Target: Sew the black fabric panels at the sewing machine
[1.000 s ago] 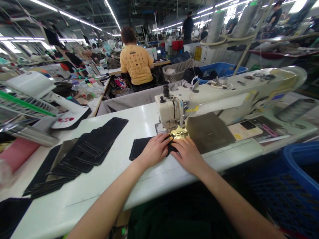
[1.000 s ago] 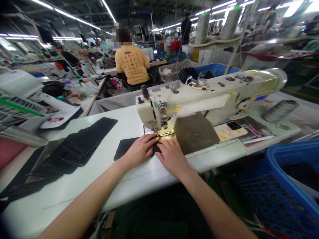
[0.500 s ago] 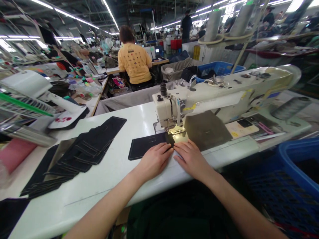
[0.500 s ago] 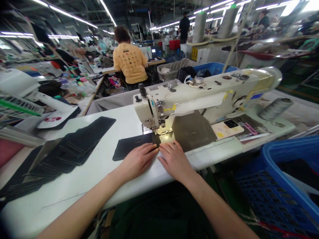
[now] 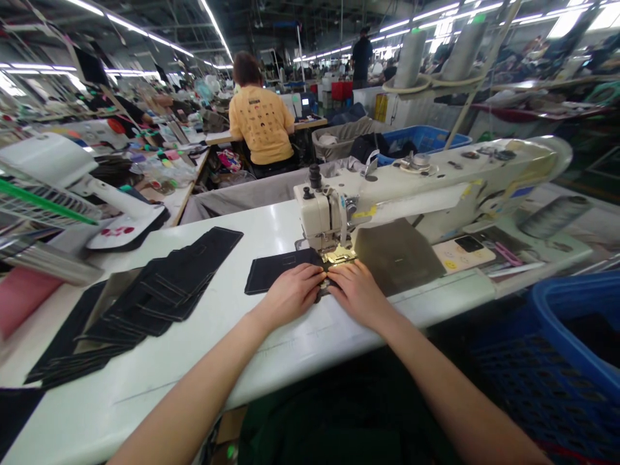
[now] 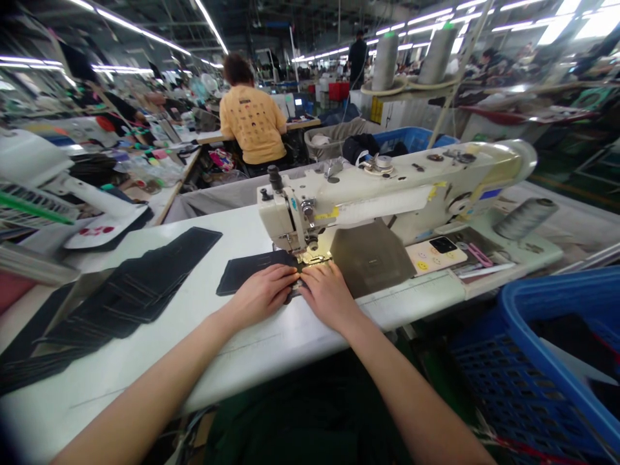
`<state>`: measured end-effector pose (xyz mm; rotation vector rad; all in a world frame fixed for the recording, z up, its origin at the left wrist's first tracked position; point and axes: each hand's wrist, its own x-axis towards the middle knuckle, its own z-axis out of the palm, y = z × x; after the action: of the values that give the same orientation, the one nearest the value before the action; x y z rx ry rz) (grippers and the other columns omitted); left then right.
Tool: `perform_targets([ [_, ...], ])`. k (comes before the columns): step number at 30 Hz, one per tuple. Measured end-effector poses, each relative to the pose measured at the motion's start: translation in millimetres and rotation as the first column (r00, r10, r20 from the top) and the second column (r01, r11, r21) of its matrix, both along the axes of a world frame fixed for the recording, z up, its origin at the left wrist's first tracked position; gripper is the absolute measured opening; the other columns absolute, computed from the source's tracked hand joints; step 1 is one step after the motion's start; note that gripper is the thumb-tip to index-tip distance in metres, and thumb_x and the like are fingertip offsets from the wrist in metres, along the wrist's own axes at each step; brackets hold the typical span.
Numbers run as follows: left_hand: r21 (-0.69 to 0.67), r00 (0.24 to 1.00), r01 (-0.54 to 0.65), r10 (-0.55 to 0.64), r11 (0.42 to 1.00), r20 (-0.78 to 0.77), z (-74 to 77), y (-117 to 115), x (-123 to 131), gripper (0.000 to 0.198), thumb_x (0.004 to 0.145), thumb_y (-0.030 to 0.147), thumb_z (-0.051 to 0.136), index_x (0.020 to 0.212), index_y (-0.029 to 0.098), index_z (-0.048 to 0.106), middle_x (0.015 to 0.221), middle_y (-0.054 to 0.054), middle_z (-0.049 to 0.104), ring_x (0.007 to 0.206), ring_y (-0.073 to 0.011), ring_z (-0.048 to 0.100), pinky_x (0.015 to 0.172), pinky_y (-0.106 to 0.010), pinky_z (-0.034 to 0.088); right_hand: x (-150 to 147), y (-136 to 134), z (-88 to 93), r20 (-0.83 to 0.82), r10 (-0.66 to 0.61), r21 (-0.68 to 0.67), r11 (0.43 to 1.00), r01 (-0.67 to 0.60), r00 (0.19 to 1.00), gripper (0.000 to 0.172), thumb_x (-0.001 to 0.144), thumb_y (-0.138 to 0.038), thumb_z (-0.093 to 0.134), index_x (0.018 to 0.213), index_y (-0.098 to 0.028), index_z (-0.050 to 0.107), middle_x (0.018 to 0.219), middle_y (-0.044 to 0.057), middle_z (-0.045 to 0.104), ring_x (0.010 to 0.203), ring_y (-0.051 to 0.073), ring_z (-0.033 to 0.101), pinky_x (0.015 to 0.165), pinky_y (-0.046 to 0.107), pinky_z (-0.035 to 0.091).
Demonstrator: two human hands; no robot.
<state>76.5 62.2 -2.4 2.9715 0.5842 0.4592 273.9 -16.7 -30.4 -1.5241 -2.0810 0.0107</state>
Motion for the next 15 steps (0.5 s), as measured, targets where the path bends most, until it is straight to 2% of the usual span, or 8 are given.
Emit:
perform_targets([
  [10, -0.005, 0.998, -0.065, 0.065, 0.998, -0.023, 1.7, 33, 4, 0.035, 0.096, 0.017, 0.048, 0.127, 0.015, 0.065, 0.127, -0.013, 0.065, 0.118, -0.0244, 0.060, 0.105, -0.041, 0.050, -2, 8, -2.2, -0.023, -0.016, -0.014, 1.000, 0.015, 1.000, 0.023, 0.099, -0.028, 0.056, 0.117, -0.021, 0.067, 0.126, 0.009, 0.069, 0.116, 0.027, 0.058, 0.110, 0.052, 0.036],
  [15, 0.040, 0.986, -0.141, 0.144, 0.989, -0.080, 2.2, 37, 4, 0.037, 0.096, 0.015, 0.048, 0.130, 0.016, 0.064, 0.124, -0.013, 0.065, 0.114, -0.0269, 0.060, 0.097, -0.043, 0.053, -1, 4, -3.1, -0.046, -0.016, -0.018, 1.000, 0.015, 0.999, 0.025, 0.099, -0.028, 0.056, 0.121, -0.019, 0.066, 0.129, 0.009, 0.068, 0.119, 0.028, 0.057, 0.109, 0.053, 0.037],
])
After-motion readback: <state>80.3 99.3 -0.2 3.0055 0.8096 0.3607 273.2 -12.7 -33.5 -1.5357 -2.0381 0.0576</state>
